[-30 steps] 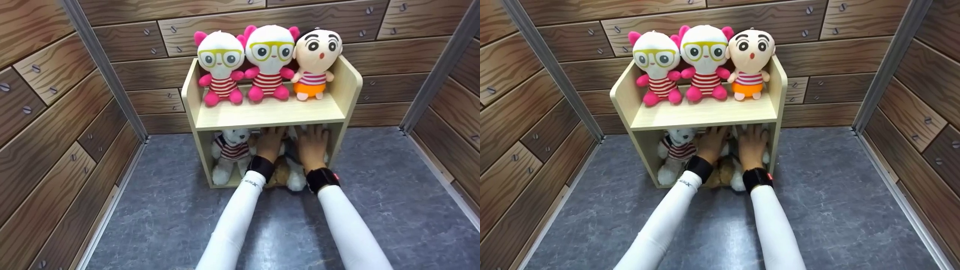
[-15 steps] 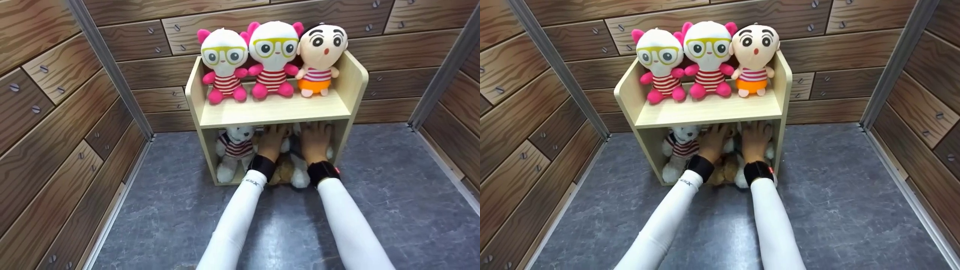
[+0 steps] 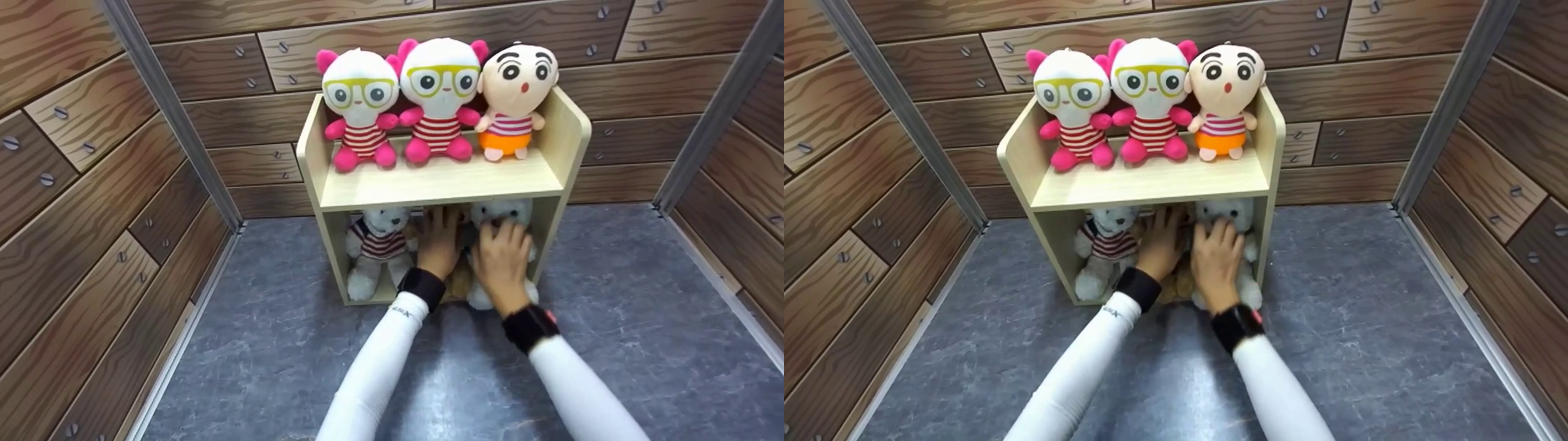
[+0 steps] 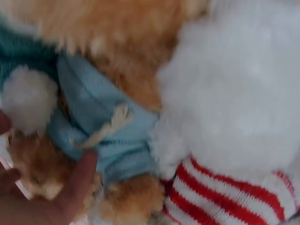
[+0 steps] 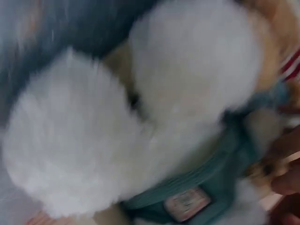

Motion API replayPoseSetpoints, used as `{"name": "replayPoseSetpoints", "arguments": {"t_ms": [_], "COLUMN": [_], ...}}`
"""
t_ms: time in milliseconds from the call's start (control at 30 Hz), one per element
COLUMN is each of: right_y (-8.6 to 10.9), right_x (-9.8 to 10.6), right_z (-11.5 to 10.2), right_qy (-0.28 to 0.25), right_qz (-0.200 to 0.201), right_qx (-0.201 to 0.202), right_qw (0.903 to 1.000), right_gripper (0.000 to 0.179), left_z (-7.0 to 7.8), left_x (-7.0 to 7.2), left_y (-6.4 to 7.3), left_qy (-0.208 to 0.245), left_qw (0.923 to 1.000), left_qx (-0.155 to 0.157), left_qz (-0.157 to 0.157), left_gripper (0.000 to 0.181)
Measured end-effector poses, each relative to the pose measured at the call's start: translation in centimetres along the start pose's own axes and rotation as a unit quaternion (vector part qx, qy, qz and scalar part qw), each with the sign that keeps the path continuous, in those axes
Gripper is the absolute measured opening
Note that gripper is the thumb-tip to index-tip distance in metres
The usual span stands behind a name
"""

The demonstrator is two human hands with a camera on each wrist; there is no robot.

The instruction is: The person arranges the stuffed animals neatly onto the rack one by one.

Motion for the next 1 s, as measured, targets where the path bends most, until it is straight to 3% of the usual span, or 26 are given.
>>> {"name": "replayPoseSetpoints", "arguments": {"t_ms": [67, 133, 233, 333, 500, 733, 900, 1000], "right_y": [1.3, 2.4, 3.4, 3.7, 3.9, 3.7, 3.7, 3.8], "right_x": [0.6, 0.8, 0.3, -0.4, -1.2, -1.9, -2.4, -2.8], "right_z": [-0.6, -0.8, -0.2, 0.6, 1.5, 2.3, 2.9, 3.2], "right_qy": [0.003, 0.001, 0.001, -0.004, -0.008, -0.021, -0.019, -0.014], "right_qz": [-0.036, -0.084, -0.151, -0.186, -0.184, -0.179, -0.172, -0.158], "right_qx": [-0.007, -0.025, -0.054, -0.056, -0.037, -0.033, -0.019, -0.006], "right_qw": [0.9993, 0.9961, 0.9871, 0.9811, 0.9823, 0.9831, 0.9848, 0.9874], "right_gripper": [0.047, 0.053, 0.072, 0.089, 0.099, 0.102, 0.101, 0.098], "left_z": [0.4, 0.9, 1.9, 2.7, 3.0, 2.7, 2.1, 1.1], "left_x": [0.1, 0.2, 0.1, -0.3, -0.7, -0.7, -0.7, -1.0], "left_y": [0.6, 1.5, 3.3, 5.1, 6.7, 7.0, 7.4, 7.8], "left_qy": [-0.024, -0.047, -0.062, -0.056, -0.063, -0.038, -0.031, -0.05], "left_qw": [0.9993, 0.9982, 0.998, 0.9977, 0.9956, 0.9954, 0.9966, 0.9969], "left_qx": [0.002, 0.001, -0.003, 0.005, 0.012, 0.013, 0.011, 0.032], "left_qz": [0.03, 0.038, 0.01, -0.037, -0.068, -0.087, -0.076, -0.051], "left_gripper": [0.049, 0.045, 0.04, 0.035, 0.028, 0.03, 0.031, 0.032]}}
Point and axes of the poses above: each hand's wrist, its own y-axis away from the middle knuckle, its own x-axis out of the back of the hand, z = x × y, the point moved 2 cm from there along -y, towards the middle knuckle, and after that the axes turned 3 degrees about -x, right-handed, at the moved point
